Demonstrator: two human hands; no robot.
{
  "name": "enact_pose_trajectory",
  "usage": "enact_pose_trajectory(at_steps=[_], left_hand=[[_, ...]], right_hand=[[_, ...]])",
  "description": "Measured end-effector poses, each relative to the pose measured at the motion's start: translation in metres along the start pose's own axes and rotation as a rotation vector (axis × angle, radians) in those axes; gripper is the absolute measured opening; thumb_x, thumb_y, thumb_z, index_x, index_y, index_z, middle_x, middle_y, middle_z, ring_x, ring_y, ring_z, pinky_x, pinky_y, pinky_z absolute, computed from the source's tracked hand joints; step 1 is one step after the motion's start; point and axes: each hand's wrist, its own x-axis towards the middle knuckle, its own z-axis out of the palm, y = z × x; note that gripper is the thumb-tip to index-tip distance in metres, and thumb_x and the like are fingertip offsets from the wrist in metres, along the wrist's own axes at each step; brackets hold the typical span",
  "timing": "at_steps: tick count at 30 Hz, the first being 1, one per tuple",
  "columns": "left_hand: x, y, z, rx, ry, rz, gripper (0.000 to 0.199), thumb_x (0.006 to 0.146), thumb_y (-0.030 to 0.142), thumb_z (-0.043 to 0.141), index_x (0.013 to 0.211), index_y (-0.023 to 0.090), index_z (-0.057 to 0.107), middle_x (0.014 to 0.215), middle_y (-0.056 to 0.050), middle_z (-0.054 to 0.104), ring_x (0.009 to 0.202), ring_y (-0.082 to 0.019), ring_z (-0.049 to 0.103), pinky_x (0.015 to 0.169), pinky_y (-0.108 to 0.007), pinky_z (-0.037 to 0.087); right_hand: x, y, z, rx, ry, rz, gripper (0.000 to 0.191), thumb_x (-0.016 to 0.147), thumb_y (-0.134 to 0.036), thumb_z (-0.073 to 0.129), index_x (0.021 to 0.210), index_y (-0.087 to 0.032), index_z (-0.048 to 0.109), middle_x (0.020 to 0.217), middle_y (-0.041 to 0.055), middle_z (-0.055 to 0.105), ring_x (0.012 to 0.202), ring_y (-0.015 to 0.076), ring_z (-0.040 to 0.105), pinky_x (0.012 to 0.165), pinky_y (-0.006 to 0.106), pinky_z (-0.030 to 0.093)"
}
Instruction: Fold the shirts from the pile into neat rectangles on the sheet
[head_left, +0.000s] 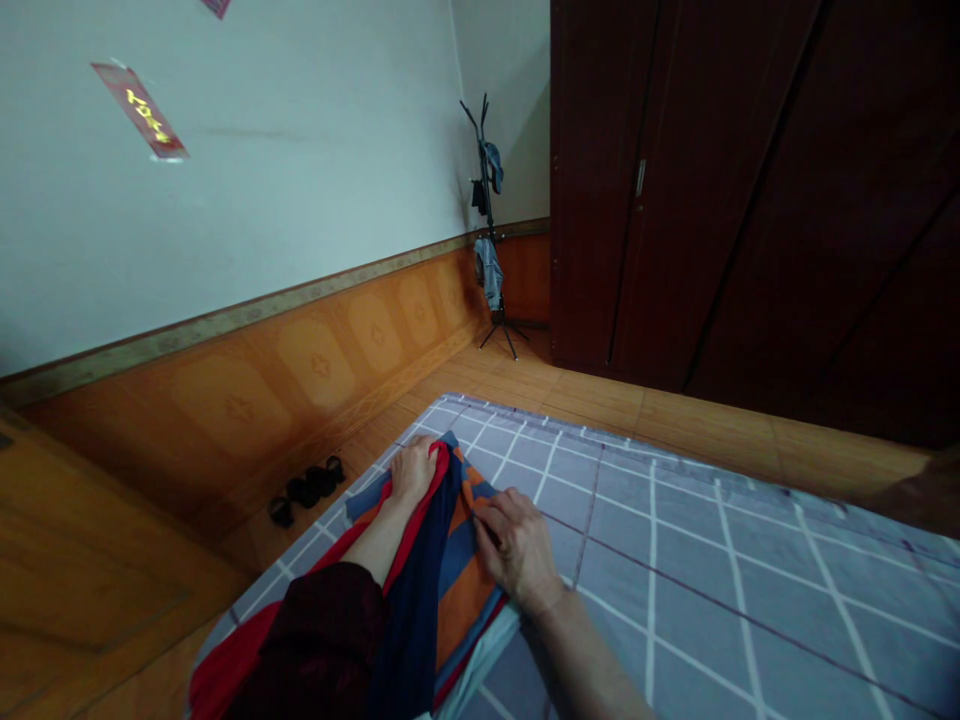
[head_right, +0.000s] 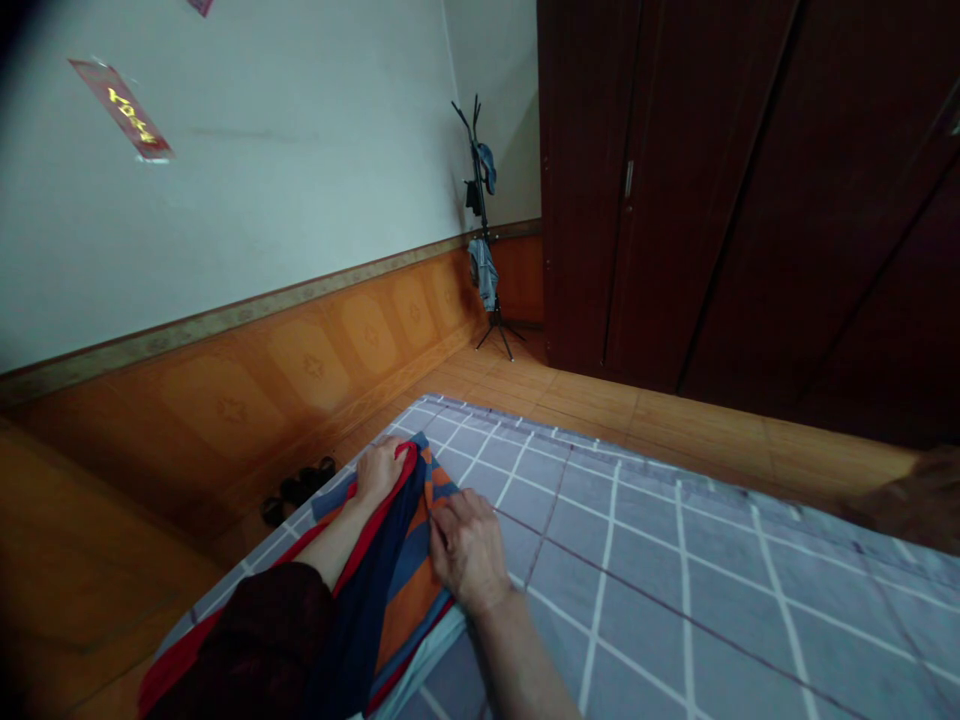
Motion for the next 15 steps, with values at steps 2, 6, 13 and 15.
enact_pose_trajectory(at_steps=[2,6,13,15], left_hand=[[-0.002,0.001,-0.002,-0.051,0.015,0.008,0.017,0.089,0.025,0.048,0.097,0.02,0.062,0.099,-0.008,0.067,0.092,-0.022,0.063,0.08,-0.03,0.043],[-0.008,0.006,-0.016,-0.191,0.068,-0.01,0.019,0.09,0.023,0.043,0.104,0.018,0.056,0.097,-0.008,0.067,0.092,-0.021,0.063,0.083,-0.03,0.044],[-0.034,0.01,-0.078,-0.457,-0.068,0.077,0.025,0.079,0.025,0.046,0.098,0.015,0.059,0.094,-0.004,0.069,0.088,-0.019,0.064,0.081,-0.027,0.05],[-0.053,0.001,-0.115,-0.509,-0.175,0.079,0.026,0.075,0.03,0.049,0.092,0.016,0.063,0.088,-0.002,0.07,0.085,-0.021,0.065,0.08,-0.031,0.052]], right_hand=[[-0.001,0.0,0.003,0.163,0.017,0.088,0.016,0.081,-0.021,0.052,0.07,-0.021,0.064,0.073,0.0057,0.06,0.076,0.02,0.052,0.075,0.033,0.039],[0.001,0.014,0.005,0.443,0.25,0.467,0.019,0.08,-0.034,0.054,0.07,-0.022,0.063,0.069,0.0042,0.061,0.069,0.0191,0.054,0.069,0.031,0.041],[0.006,0.029,0.003,0.662,0.055,0.511,0.043,0.076,-0.057,0.057,0.064,-0.017,0.066,0.054,0.0024,0.061,0.048,0.014,0.053,0.047,0.024,0.04],[0.006,0.03,0.003,0.663,0.042,0.513,0.045,0.08,-0.056,0.052,0.069,-0.017,0.068,0.058,0.0035,0.064,0.051,0.015,0.056,0.048,0.025,0.042]])
